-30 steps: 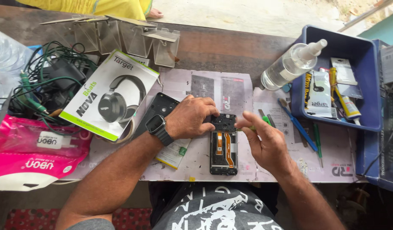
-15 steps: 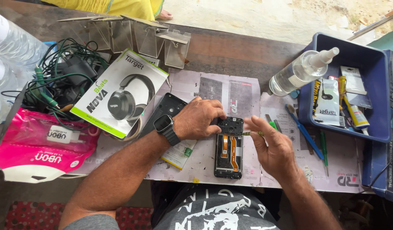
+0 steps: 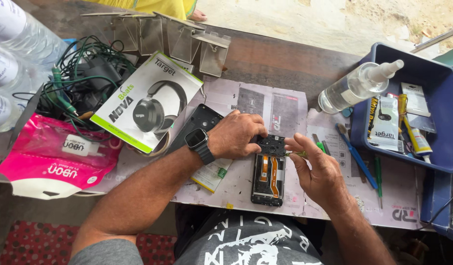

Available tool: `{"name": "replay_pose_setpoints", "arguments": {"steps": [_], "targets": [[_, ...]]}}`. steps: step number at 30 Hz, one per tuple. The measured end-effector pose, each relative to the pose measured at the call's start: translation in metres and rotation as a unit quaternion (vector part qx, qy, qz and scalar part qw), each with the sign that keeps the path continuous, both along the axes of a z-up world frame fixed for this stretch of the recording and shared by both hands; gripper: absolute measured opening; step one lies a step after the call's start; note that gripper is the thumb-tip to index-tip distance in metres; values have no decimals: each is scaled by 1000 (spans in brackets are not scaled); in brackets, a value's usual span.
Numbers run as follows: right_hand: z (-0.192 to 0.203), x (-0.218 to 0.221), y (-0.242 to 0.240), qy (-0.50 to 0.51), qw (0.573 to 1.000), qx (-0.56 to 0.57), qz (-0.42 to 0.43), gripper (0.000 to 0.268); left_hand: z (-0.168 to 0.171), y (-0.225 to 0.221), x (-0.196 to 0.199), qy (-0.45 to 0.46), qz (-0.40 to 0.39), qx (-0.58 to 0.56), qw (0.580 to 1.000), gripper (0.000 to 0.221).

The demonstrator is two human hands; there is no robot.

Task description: The person uses a green screwdriver to manipulate small components inside a disassembled smartphone. They repeatedly probe and adjust parts near the top of the device's internal frame.

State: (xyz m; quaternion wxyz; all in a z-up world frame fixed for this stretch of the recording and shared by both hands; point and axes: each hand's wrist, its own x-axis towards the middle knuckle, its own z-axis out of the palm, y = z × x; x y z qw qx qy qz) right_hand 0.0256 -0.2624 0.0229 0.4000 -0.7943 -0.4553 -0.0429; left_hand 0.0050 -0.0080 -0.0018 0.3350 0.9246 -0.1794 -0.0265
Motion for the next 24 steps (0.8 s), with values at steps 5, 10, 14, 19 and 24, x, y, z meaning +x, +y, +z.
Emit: {"name": "replay_pose_setpoints", "arguments": {"steps": [5,10,14,19,24], "targets": [[0,-1,-1,-50,998,-33,-6,44,0,-1,0,22,4,10,1000,35],[1,3,0,-47,997,-44,-37,50,-4,1,0,4,-4,5,1000,34],[5,5,-4,-4,999,-21,-35,53,-5,1,1,-3,-6,4,1000,36],[17,1,1,16,998,63,-22,52,7,13,2,-62,20,-186,980,26],[25,-6,34,46,994,87,37,45,12,55,2,-251,93,-350,898,24]]}}
